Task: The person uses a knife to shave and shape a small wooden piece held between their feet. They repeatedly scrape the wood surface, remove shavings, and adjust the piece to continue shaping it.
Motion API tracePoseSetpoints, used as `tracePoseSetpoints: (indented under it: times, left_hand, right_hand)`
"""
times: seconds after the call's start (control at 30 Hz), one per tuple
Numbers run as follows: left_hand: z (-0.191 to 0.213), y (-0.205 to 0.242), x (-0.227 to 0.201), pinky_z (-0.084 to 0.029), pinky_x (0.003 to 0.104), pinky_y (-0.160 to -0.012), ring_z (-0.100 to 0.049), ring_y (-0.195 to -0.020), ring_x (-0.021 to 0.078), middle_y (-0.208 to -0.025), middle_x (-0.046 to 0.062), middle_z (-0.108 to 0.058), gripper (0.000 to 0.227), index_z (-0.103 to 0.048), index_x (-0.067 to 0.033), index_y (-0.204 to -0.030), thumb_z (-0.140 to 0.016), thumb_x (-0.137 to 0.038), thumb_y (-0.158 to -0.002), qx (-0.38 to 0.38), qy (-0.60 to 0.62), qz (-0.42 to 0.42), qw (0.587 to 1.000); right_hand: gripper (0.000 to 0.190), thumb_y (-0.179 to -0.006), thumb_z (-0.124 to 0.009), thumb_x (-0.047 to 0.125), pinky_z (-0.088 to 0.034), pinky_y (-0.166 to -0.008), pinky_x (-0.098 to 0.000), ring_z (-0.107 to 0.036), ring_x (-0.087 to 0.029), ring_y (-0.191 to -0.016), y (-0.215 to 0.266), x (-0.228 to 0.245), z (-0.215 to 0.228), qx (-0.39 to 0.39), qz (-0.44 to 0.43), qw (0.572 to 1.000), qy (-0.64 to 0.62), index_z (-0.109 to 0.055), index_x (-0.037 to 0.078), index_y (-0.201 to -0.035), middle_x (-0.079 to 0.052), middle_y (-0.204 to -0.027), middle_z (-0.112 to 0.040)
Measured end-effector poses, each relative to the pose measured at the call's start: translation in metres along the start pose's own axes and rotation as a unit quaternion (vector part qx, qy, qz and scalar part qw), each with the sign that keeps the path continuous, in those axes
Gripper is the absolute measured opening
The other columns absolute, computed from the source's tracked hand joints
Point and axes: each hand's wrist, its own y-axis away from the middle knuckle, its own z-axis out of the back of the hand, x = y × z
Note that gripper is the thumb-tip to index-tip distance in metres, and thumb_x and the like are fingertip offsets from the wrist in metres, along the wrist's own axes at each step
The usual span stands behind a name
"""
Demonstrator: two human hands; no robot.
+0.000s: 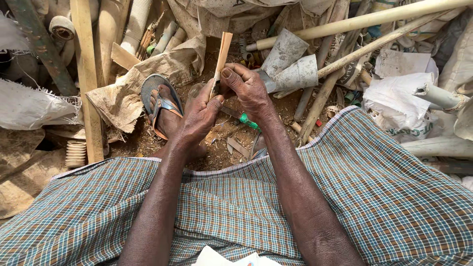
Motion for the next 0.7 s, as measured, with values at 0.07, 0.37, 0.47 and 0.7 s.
tracePoseSetpoints:
  times: [0.07, 0.37, 0.47, 0.7]
  left_hand:
    - [0.002, -0.001, 0.0, -0.046, 0.028, -0.064, -0.051, -0.073, 0.0091, -0.088, -0.001, -0.057, 0.05, -0.045, -0.0099, -0.153, -0.053, -0.029, -0.107, 0.007, 0.02, 0.032, 0.999]
    - [-0.002, -0.005, 0.025, -0.05, 0.025, -0.057, -0.055, -0.068, 0.007, -0.088, -0.001, -0.06, 0.038, -0.054, -0.0084, -0.127, -0.05, -0.042, -0.107, 0.033, 0.204, 0.089, 0.974]
    - [-0.002, -0.005, 0.028, -0.049, 0.025, -0.057, -0.055, -0.067, 0.0074, -0.088, 0.0, -0.061, 0.036, -0.053, -0.0095, -0.125, -0.05, -0.041, -0.108, 0.033, 0.242, 0.089, 0.966]
    - [-0.005, -0.005, 0.032, -0.046, 0.025, -0.053, -0.052, -0.063, 0.0077, -0.084, 0.001, -0.059, 0.037, -0.052, -0.009, -0.126, -0.051, -0.041, -0.108, 0.02, 0.217, 0.093, 0.971]
  right_hand:
    - [0.044, -0.101, -0.068, 0.041, -0.06, -0.076, -0.0291, -0.066, -0.009, -0.082, -0.002, 0.0, 0.003, 0.005, -0.009, 1.0, -0.013, -0.069, 0.002, -0.123, 0.0, -0.089, -0.069]
    - [0.031, -0.107, -0.064, 0.027, -0.057, -0.073, -0.0281, -0.063, -0.009, -0.078, -0.001, -0.002, 0.003, 0.02, -0.007, 1.0, 0.012, -0.069, 0.003, -0.127, 0.002, -0.085, -0.067]
    - [0.034, -0.107, -0.064, 0.028, -0.058, -0.073, -0.028, -0.063, -0.008, -0.078, -0.001, 0.002, 0.002, 0.027, 0.0, 0.999, 0.028, -0.069, 0.003, -0.129, 0.002, -0.084, -0.066]
    - [0.034, -0.106, -0.064, 0.027, -0.055, -0.069, -0.0271, -0.06, -0.007, -0.073, 0.003, 0.002, -0.002, 0.007, -0.022, 0.999, 0.05, -0.068, 0.003, -0.129, 0.003, -0.082, -0.065]
